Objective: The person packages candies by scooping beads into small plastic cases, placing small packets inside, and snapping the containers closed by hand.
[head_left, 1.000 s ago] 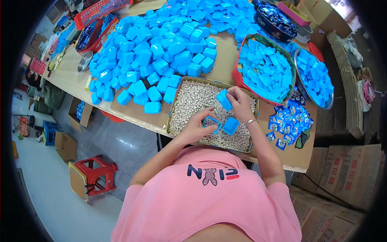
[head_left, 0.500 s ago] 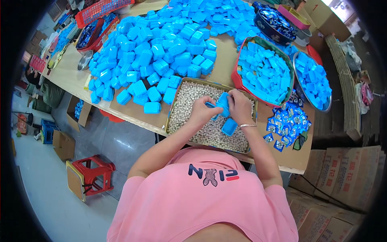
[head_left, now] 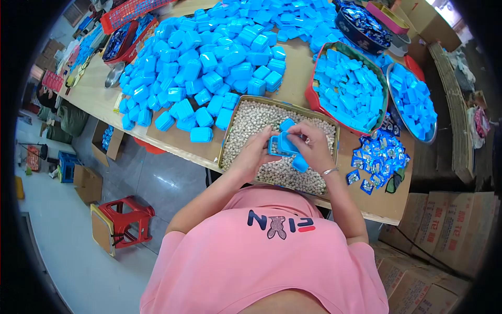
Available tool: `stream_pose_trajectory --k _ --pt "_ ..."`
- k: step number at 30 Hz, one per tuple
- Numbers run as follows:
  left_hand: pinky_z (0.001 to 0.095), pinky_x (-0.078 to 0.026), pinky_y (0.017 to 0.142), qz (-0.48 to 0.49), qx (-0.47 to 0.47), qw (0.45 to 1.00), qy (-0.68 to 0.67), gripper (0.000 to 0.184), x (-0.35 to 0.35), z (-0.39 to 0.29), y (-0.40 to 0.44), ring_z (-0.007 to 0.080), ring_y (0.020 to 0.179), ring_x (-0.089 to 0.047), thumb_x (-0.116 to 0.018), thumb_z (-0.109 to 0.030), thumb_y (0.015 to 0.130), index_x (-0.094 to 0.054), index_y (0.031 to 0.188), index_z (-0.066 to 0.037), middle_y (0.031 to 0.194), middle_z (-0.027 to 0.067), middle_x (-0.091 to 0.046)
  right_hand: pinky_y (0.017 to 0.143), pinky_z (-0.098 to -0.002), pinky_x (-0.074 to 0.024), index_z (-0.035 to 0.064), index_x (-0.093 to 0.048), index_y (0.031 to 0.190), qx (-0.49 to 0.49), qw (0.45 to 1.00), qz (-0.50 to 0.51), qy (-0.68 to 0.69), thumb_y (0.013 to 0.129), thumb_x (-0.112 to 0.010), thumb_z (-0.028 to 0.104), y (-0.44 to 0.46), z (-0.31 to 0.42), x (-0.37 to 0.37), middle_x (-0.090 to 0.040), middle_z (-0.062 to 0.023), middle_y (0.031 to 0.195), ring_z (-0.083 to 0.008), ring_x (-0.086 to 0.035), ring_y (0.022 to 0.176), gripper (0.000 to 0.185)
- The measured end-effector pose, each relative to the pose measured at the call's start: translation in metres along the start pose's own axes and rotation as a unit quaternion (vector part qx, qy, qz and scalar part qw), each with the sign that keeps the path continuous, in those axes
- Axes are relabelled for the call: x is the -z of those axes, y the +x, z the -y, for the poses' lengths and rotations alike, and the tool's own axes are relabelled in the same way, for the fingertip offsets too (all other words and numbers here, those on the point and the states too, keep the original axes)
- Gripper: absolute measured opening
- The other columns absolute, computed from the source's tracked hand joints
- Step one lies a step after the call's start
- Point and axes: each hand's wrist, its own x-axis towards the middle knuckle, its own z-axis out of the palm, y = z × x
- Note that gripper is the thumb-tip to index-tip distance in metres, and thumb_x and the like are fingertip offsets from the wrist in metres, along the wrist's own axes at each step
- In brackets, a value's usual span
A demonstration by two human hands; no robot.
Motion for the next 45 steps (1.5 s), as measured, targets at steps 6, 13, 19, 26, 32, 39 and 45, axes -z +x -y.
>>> stream_pose_trajectory --k 6,13,19,26,32,39,45 --pt "0.025 -0.052 0.074 0.033 -0.04 0.999 0.016 0.028 -0.014 -0.003 -0.017 0.0134 0.087 -0.059 -0.058 -0.011 0.088 -0.057 0.113 -0.001 0.099 0.0098 -0.062 0.063 -0.0284 -0.0426 0.0062 -0.065 0.089 0.187 0.968 -0.055 -0.156 0.075 -0.066 0.0 -0.001 0.035 -0.01 -0.059 -0.0038 0.084 -0.0184 -0.051 0.068 0.015" --pt "0.0234 -0.049 0.077 0.088 -0.159 0.974 0.136 0.036 -0.017 0.0 -0.032 0.0124 0.088 -0.058 -0.058 0.004 0.078 -0.056 0.114 -0.001 0.1 0.0091 -0.061 0.066 -0.0311 -0.0436 0.0077 -0.066 0.092 0.275 0.94 -0.048 -0.195 0.072 -0.068 0.0 -0.008 0.044 -0.001 -0.058 -0.0048 0.085 -0.021 -0.052 0.073 0.021" --pt "0.0231 -0.047 0.079 0.095 -0.21 0.959 0.163 0.046 -0.017 0.004 -0.032 0.0142 0.094 -0.057 -0.053 0.014 0.072 -0.056 0.115 -0.003 0.109 0.0084 -0.06 0.065 -0.0301 -0.0421 0.0075 -0.062 0.09 0.227 0.965 -0.104 -0.084 0.069 -0.071 0.002 -0.014 0.05 -0.008 -0.056 -0.0054 0.087 -0.0191 -0.051 0.075 0.024" --pt "0.0221 -0.045 0.073 0.106 -0.239 0.937 0.233 0.046 -0.005 0.029 -0.016 0.0118 0.083 -0.053 -0.052 0.013 0.071 -0.058 0.112 -0.005 0.103 0.0053 -0.061 0.064 -0.0266 -0.0398 0.0066 -0.058 0.085 0.013 0.996 -0.08 0.035 0.067 -0.073 0.004 -0.036 0.021 -0.011 -0.054 -0.0046 0.088 -0.0157 -0.049 0.073 0.023" --pt "0.0193 -0.043 0.069 -0.003 -0.095 0.987 0.131 0.04 0.018 0.037 0.013 0.0102 0.079 -0.053 -0.051 0.007 0.077 -0.057 0.115 -0.005 0.1 0.0067 -0.061 0.064 -0.027 -0.0431 0.0032 -0.063 0.091 -0.137 0.954 -0.166 -0.208 0.075 -0.067 0.005 -0.104 -0.006 0.073 -0.057 -0.0068 0.087 -0.0174 -0.052 0.071 0.017" --pt "0.0207 -0.046 0.073 0.019 -0.078 0.988 0.135 0.041 0.018 0.049 0.011 0.0122 0.082 -0.055 -0.051 0.007 0.077 -0.056 0.117 -0.002 0.101 0.0086 -0.061 0.062 -0.0317 -0.0462 0.0024 -0.065 0.085 -0.26 0.83 -0.252 -0.424 0.077 -0.067 0.011 -0.169 -0.062 0.092 -0.062 -0.0071 0.075 -0.0229 -0.057 0.065 0.012" --pt "0.0253 -0.05 0.077 0.015 -0.083 0.989 0.12 0.042 0.023 0.049 0.013 0.0165 0.087 -0.058 -0.051 0.007 0.078 -0.054 0.119 -0.001 0.106 0.0115 -0.061 0.058 -0.0282 -0.0452 0.0012 -0.065 0.085 -0.353 0.886 -0.23 -0.195 0.077 -0.069 0.012 -0.197 -0.067 0.123 -0.059 -0.005 0.065 -0.018 -0.052 0.055 0.014"
